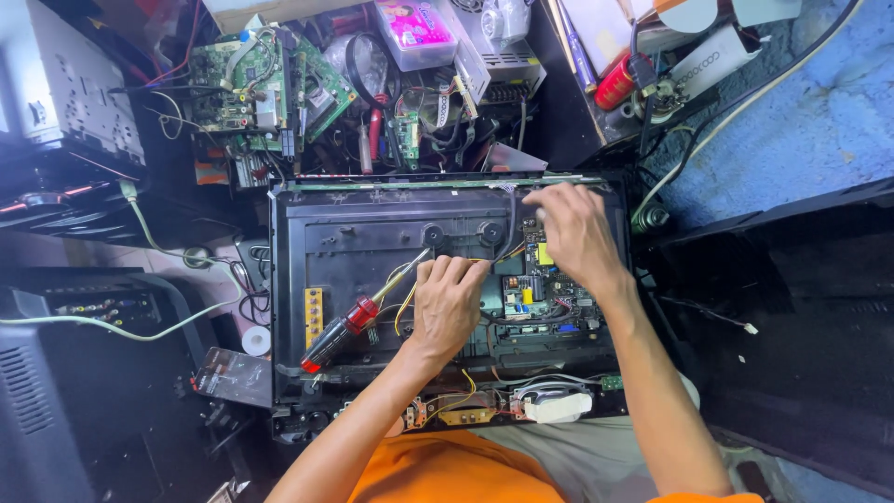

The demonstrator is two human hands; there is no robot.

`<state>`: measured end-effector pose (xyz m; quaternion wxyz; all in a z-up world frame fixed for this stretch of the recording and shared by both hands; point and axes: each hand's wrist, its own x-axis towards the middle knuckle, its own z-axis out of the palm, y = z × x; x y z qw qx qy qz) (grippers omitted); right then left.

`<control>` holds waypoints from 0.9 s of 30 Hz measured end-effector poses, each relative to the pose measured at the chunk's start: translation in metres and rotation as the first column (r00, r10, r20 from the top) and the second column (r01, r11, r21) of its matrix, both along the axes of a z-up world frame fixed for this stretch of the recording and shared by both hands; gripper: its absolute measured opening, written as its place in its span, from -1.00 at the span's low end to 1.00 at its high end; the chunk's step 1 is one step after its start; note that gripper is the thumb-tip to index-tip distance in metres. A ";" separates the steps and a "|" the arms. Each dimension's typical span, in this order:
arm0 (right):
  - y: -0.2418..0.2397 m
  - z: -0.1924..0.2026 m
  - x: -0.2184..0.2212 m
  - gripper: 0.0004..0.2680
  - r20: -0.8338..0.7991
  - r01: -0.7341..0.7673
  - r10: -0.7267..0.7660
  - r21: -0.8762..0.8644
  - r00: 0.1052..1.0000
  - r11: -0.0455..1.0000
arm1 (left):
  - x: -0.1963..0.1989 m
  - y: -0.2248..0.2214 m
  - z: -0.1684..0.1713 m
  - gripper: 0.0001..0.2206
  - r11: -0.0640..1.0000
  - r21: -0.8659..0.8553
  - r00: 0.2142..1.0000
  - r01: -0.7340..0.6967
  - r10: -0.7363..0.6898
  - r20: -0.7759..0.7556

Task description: Repairing the internal wiring and components of a disassembled television

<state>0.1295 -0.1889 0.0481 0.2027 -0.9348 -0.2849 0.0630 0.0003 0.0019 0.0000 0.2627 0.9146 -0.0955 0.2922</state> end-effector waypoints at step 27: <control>-0.008 -0.026 -0.056 -0.72 0.054 0.025 -0.035 0.179 0.998 0.983 | -0.010 0.018 0.020 -0.57 0.978 -0.087 0.900 0.189 -0.208 -0.382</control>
